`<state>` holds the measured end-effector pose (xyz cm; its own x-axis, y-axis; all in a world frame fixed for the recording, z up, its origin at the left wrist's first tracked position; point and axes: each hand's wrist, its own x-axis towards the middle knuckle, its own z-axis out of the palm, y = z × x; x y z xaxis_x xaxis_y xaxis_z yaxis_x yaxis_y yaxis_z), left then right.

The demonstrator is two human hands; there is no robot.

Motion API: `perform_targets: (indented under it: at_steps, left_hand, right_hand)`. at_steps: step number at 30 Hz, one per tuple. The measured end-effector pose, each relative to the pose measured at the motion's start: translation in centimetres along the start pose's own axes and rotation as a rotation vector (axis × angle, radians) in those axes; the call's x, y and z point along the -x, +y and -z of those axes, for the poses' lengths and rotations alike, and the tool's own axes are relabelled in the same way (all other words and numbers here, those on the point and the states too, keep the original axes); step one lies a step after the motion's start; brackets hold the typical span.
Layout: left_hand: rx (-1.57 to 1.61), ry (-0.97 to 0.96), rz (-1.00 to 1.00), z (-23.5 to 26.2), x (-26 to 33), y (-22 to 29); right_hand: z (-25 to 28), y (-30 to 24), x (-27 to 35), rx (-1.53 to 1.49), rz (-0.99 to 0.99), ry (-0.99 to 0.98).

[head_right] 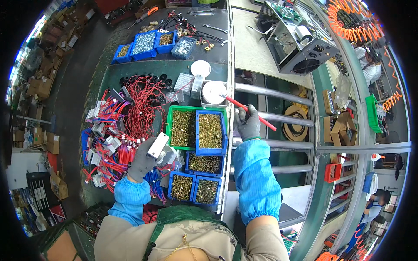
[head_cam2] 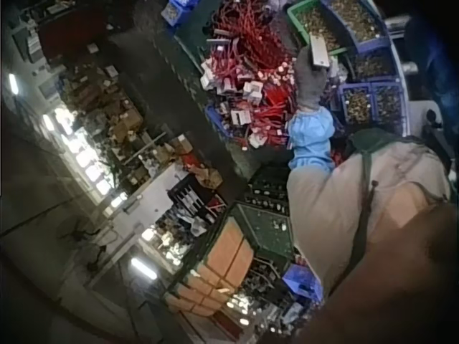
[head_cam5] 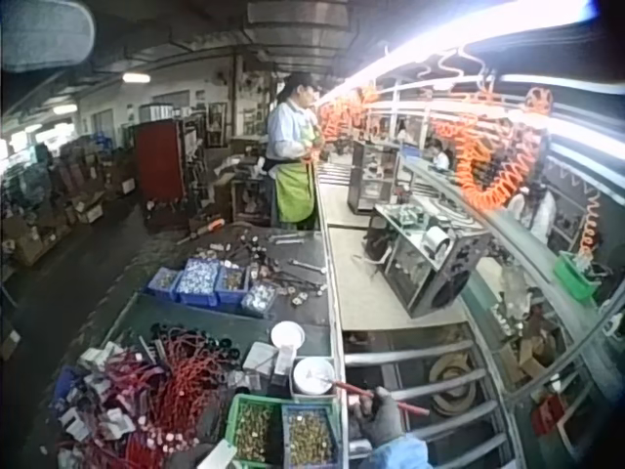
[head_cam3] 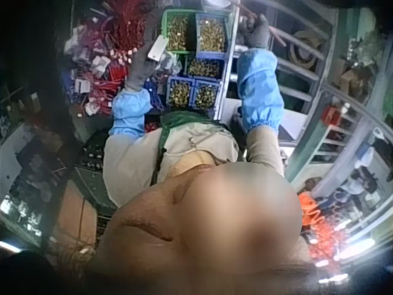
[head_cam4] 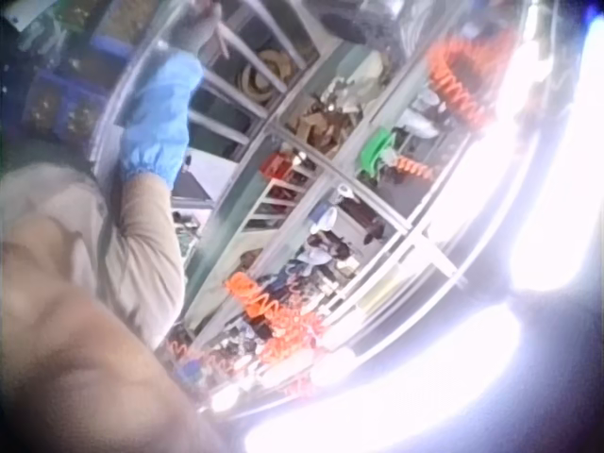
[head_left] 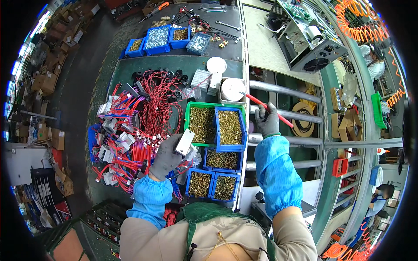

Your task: The person assembles an electronic device on a workbench, using a pneumatic screwdriver to secure components and wires. They also use a red-handled tool to manipulate small parts and connectors within the device's chassis.

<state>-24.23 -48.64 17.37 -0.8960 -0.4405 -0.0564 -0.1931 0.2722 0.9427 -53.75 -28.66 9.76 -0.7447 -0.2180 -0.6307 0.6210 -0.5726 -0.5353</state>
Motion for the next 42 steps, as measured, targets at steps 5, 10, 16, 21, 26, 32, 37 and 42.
perform_targets:
  at_steps: [5, 10, 16, 21, 26, 32, 37, 42]
  left_hand:
    - [-0.008, -0.04, 0.008, -0.3, -0.2, -0.7]
    - [0.026, -0.038, 0.036, -0.4, -0.1, -0.7]
    - [-0.01, 0.003, 0.006, -0.5, 0.2, -1.3]
    - [-0.005, -0.004, 0.014, -0.6, 0.1, -1.0]
    - [-0.018, 0.006, 0.014, -0.5, 0.2, -1.4]
    - [-0.047, -0.008, 0.011, -0.6, 0.2, -1.5]
    - [-0.033, -0.007, 0.02, -0.6, 0.3, -1.9]
    - [-0.01, -0.026, 0.037, -0.6, 0.2, -1.7]
  right_hand:
    - [-1.5, 0.6, 1.5, 0.485, 0.255, -0.257]
    - [-3.3, 1.5, 2.5, 0.911, 0.523, -0.521]
    - [-4.9, 1.2, 3.9, 0.72, 0.4, -0.3]
    - [-3.1, 1.2, 2.5, 0.396, 0.315, -0.125]
    - [-2.8, 1.6, 2.7, 0.374, 0.38, -0.139]
    - [-3.4, 2.4, 2.7, 0.374, 0.301, -0.099]
    - [-2.3, 3.6, 0.7, 0.068, 0.21, -0.111]
    - [-2.5, 4.4, 0.2, 0.006, 0.163, -0.062]
